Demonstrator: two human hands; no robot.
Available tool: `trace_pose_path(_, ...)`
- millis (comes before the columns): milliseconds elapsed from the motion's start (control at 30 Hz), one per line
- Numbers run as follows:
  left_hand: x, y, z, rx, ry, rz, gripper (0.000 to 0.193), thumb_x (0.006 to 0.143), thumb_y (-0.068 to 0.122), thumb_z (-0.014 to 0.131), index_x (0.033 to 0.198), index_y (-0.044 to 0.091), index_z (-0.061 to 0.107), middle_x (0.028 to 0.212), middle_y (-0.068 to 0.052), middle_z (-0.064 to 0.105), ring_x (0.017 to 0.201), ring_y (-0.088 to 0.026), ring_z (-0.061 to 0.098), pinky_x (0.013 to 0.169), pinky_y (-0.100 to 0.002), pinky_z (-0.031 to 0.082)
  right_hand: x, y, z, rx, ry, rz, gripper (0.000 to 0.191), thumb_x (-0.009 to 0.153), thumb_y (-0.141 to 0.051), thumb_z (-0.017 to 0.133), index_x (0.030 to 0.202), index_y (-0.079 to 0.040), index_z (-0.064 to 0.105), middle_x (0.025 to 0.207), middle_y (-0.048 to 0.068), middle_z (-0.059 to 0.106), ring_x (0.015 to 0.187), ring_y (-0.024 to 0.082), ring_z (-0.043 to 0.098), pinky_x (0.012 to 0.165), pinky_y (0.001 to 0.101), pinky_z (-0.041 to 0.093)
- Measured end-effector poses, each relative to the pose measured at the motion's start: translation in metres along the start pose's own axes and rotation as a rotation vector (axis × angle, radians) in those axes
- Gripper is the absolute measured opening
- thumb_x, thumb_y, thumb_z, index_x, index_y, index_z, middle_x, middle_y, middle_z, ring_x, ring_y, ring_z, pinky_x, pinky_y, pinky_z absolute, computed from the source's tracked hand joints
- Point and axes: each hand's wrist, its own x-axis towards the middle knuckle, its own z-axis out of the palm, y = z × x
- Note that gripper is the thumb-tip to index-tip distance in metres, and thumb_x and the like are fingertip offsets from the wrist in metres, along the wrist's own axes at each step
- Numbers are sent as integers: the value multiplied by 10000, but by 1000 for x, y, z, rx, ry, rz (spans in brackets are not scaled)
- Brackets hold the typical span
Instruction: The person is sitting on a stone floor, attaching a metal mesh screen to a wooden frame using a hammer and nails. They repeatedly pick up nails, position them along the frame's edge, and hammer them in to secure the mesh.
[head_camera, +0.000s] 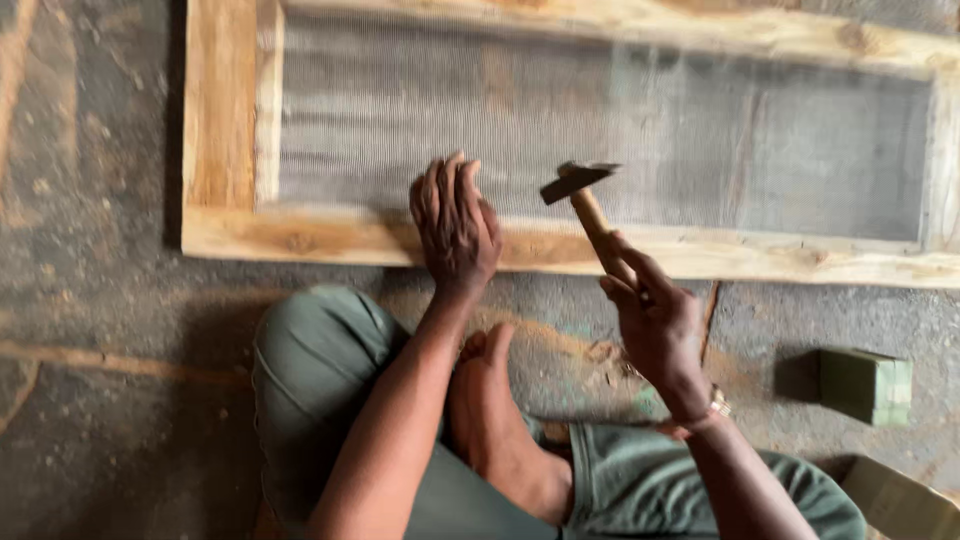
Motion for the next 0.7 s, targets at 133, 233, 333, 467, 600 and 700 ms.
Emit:
trace_pose_path(133,-1,2,-4,-12,7,8,377,1004,58,511,1379,26,534,1399,-167,564,1407,-353,477,1239,-553,332,-9,8,10,-57,-6,-430,409,956,-83,700,1361,-122,659,1135,106,749,676,111,701,527,294,544)
trace_pose_path(233,-1,3,-5,-4,13,40,381,1002,44,509,1382,19,519,1410,-176,549,1398,-360,465,1234,-553,333,-18,12,19,-174,134,-594,398,1013,-61,681,1405,-118,642,1086,117,751,834,195,735,627,327,578)
trace_pose_path(333,-2,2,-5,-16,3,24,403,993,37,505,1395,17,509,1428,-174,545,1411,-368,464,1237,-555,331,-22,11,27,-361,74,-521,431,957,-14,671,1374,-126,672,929,86,769,660,206,711,509,336,531)
trace_pose_path(467,-2,-1,-3,-13,-14,15,407,981,60,531,1386,31,515,1413,-171,546,1400,-367,468,1226,-557,332,-30,7,31,-172,240,-576,458,1011,-14,649,1448,-144,600,1086,102,740,777,224,718,612,330,545)
trace_pose_path(600,-3,-1,-3,17,8,29,398,995,47,518,1393,44,513,1426,-166,551,1405,-364,467,1229,-557,338,-32,7,35,-427,81,-451,523,934,-37,691,1438,-165,636,910,87,761,612,255,661,511,395,483)
trace_pose_path(700,-3,1,-5,9,11,46,405,997,49,529,1401,42,507,1416,-169,549,1400,-367,460,1218,-563,339,-30,12,38,-128,262,-568,488,1002,-28,640,1465,-168,576,1082,88,749,767,163,727,555,283,555)
